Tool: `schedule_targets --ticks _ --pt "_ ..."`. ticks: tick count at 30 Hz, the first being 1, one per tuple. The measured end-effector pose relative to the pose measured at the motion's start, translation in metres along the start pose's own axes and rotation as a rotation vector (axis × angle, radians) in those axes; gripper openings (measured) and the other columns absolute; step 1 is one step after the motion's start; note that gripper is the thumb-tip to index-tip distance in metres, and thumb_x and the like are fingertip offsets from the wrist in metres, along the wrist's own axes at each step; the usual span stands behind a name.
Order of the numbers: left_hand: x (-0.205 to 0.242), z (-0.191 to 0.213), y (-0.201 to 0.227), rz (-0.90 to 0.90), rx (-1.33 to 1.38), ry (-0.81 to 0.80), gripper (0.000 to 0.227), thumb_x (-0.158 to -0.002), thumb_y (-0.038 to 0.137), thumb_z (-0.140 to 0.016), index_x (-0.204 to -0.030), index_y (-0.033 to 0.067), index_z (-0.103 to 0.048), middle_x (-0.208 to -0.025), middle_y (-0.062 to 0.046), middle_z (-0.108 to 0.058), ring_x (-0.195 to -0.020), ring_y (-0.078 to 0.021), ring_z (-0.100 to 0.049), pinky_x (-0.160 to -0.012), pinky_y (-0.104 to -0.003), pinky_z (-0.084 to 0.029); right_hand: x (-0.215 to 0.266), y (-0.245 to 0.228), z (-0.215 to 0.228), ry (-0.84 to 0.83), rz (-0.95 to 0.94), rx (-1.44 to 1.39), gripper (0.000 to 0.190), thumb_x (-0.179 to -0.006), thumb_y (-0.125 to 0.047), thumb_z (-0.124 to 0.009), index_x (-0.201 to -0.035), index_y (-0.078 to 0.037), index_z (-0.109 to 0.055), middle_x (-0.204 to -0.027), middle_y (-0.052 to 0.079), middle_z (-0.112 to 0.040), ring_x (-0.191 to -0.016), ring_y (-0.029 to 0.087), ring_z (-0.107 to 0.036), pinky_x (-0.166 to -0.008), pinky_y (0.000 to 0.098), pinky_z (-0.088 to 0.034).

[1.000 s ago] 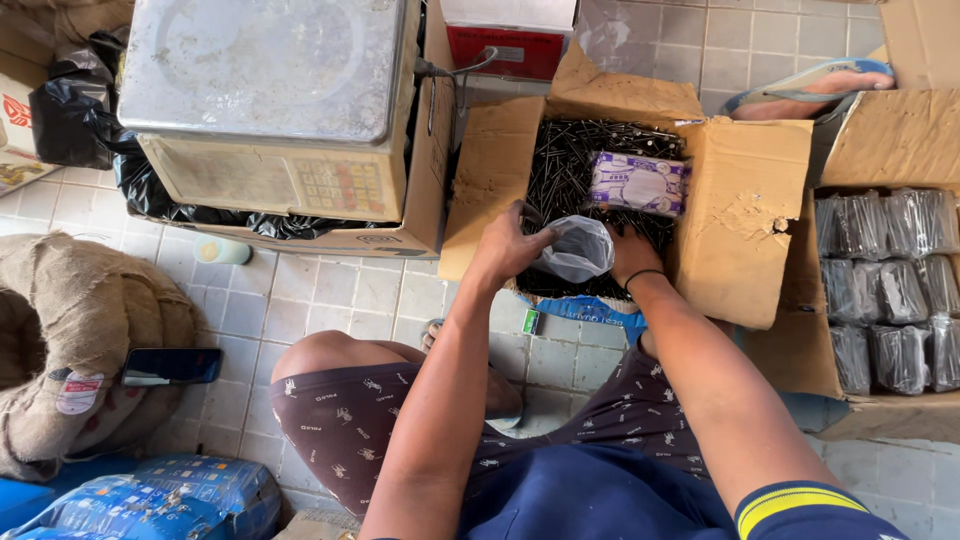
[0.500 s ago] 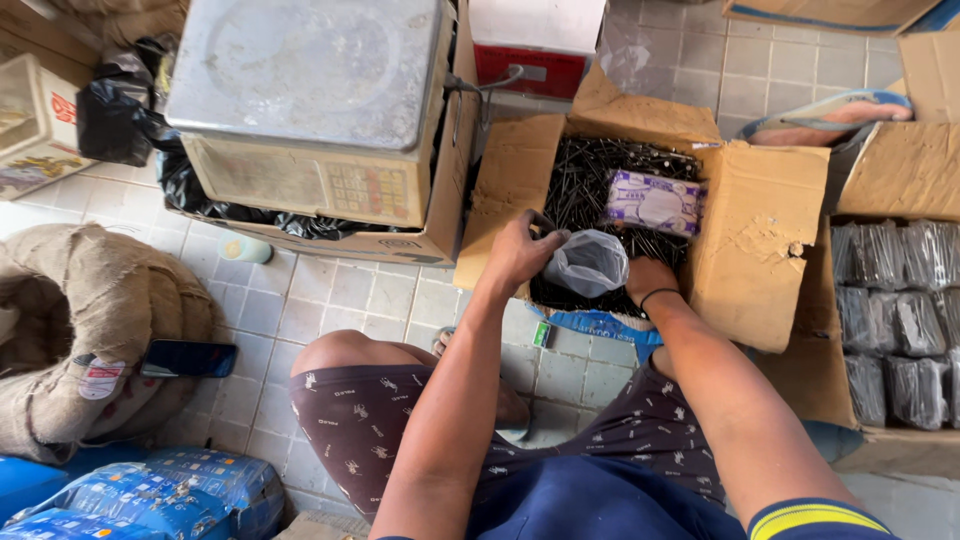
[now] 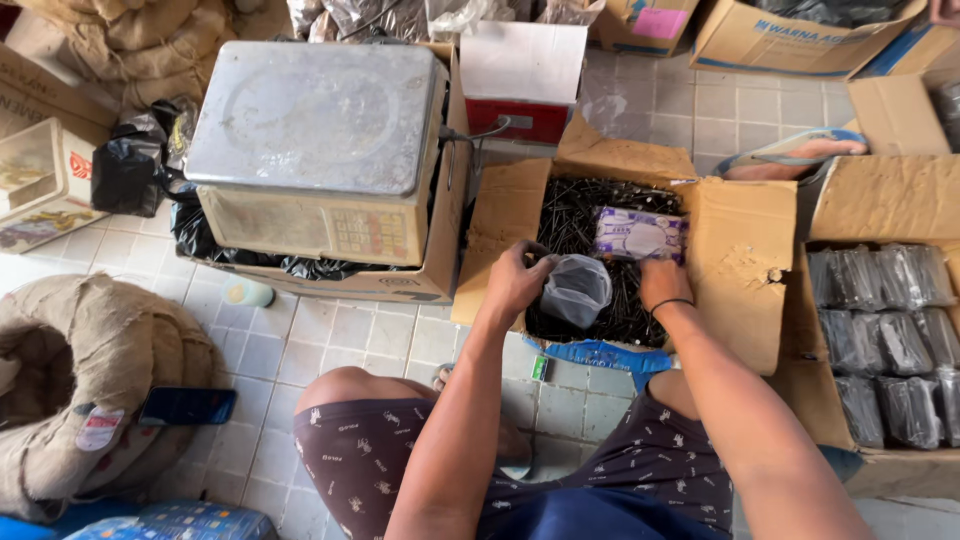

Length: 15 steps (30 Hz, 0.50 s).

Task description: The person takes nails from a large cardboard box and places them into a small plastic bag. After adding nails, the person places the plastic bag on a digital scale to check the weight and then seals the bag.

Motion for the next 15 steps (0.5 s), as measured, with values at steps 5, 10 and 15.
schedule_targets --ticks 5,10,15 --pt "0.004 0.013 0.011 -0.118 0.084 0.099 0.037 -0.105 0.031 -0.072 -0.131 0.0057 -0.078 -0.086 -0.017 -0.079 -0.090 -0.0344 -0.077 -0.076 -0.052 -0.061 0.005 0.026 0.059 0.293 0.044 -0.108 0.019 -0.096 -0.025 -0.083 -0.114 -0.022 -0.090 -0.105 0.013 -0.088 -0.110 0.036 -0.083 -0.099 0.0492 -0.068" --pt "0.013 0.009 0.039 -0.265 0.130 0.161 0.033 -0.105 0.028 -0.075 -0.129 0.0059 -0.076 -0.099 -0.020 -0.079 -0.100 -0.0384 -0.078 -0.083 -0.054 -0.063 0.049 0.056 0.094 0.443 0.043 -0.691 0.020 -0.098 -0.013 -0.083 -0.118 -0.019 -0.086 -0.098 0.014 -0.083 -0.093 0.028 -0.080 -0.089 0.0421 -0.066" --pt "0.040 0.008 0.078 -0.523 0.188 0.231 0.040 -0.106 0.038 -0.079 -0.130 0.0065 -0.074 -0.117 -0.023 -0.073 -0.116 -0.0438 -0.076 -0.094 -0.051 -0.066 0.082 0.009 0.127 0.391 0.214 -1.225 0.019 -0.101 0.003 -0.080 -0.119 -0.004 -0.084 -0.089 0.018 -0.081 -0.077 0.019 -0.077 -0.077 0.0347 -0.066"
Point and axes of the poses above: each hand's wrist, its own x-axis away from the middle knuckle, its own z-axis out of the back of the hand, y = z × x, the point moved 8 cm from there along -x, towards the middle knuckle
